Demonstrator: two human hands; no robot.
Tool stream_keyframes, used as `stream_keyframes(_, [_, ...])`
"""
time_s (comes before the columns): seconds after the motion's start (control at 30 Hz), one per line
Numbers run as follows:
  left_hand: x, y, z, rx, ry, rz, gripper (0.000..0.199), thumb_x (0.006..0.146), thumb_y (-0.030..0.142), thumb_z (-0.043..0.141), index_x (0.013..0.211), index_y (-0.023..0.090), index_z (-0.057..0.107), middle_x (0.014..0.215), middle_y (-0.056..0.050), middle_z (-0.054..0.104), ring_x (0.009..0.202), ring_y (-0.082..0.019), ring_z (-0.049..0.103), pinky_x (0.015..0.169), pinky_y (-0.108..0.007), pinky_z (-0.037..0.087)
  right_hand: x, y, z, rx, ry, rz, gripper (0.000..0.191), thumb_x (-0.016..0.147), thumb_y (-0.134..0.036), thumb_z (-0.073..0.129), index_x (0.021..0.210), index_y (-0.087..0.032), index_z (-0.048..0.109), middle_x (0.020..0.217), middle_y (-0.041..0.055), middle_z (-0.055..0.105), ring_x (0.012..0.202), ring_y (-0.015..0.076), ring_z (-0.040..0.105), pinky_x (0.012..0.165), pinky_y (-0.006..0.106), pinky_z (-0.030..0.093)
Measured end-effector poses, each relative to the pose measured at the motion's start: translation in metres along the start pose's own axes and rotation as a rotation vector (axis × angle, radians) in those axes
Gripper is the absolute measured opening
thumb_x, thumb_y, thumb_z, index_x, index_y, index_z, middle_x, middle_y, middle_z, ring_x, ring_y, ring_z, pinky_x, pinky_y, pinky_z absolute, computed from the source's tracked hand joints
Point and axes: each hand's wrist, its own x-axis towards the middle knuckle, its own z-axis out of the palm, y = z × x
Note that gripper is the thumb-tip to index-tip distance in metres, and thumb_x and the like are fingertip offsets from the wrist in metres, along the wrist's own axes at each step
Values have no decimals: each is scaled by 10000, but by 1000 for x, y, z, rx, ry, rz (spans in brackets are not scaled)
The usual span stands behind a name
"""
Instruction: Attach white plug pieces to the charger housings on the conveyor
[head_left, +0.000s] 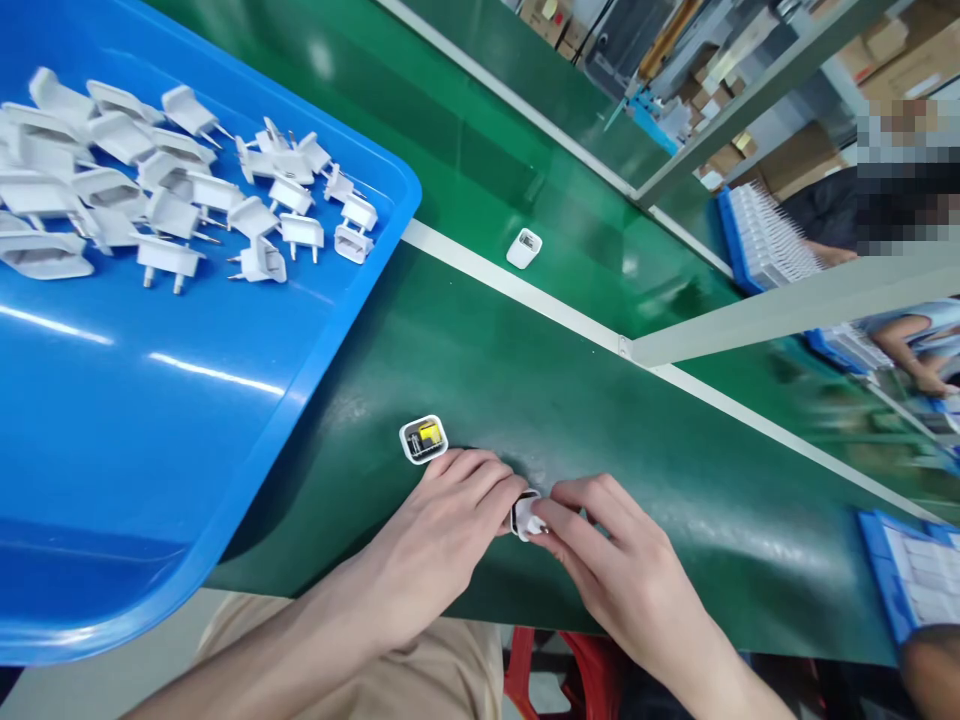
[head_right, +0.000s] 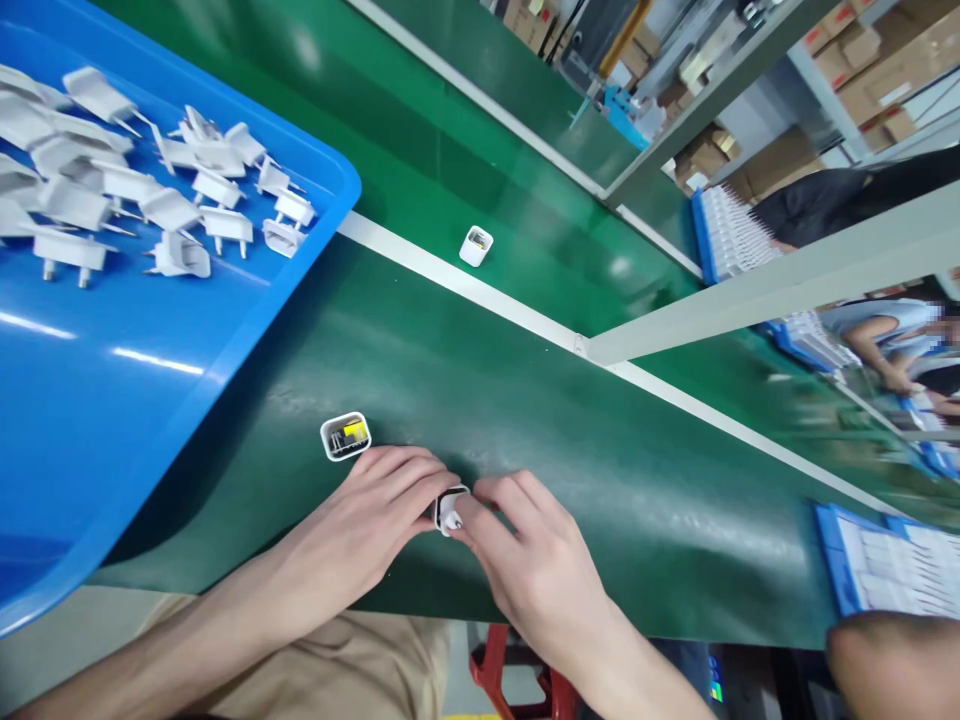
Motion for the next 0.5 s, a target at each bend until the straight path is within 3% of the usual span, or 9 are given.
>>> stream_keyframes(0.3, [3,2,-3,37,-28,-15,190,1035,101,501,1163,217,580,1148,-43,669,1075,-230,615,935,-418,449,5,2,5,6,-11,-44,84,1034,-107,586,1052,-144,660,941,71,677,774,180,524,690,333,450])
stream_keyframes(0.5, [6,5,-6,45,-58,-26,150,1016,76,523,1108,178,583,1151,-47,670,1089,-241,611,943,-435,440,5,3,4,38,-105,-34,169,1014,-27,521,1019,-156,630,923,62,648,769,185,486,673,330,440])
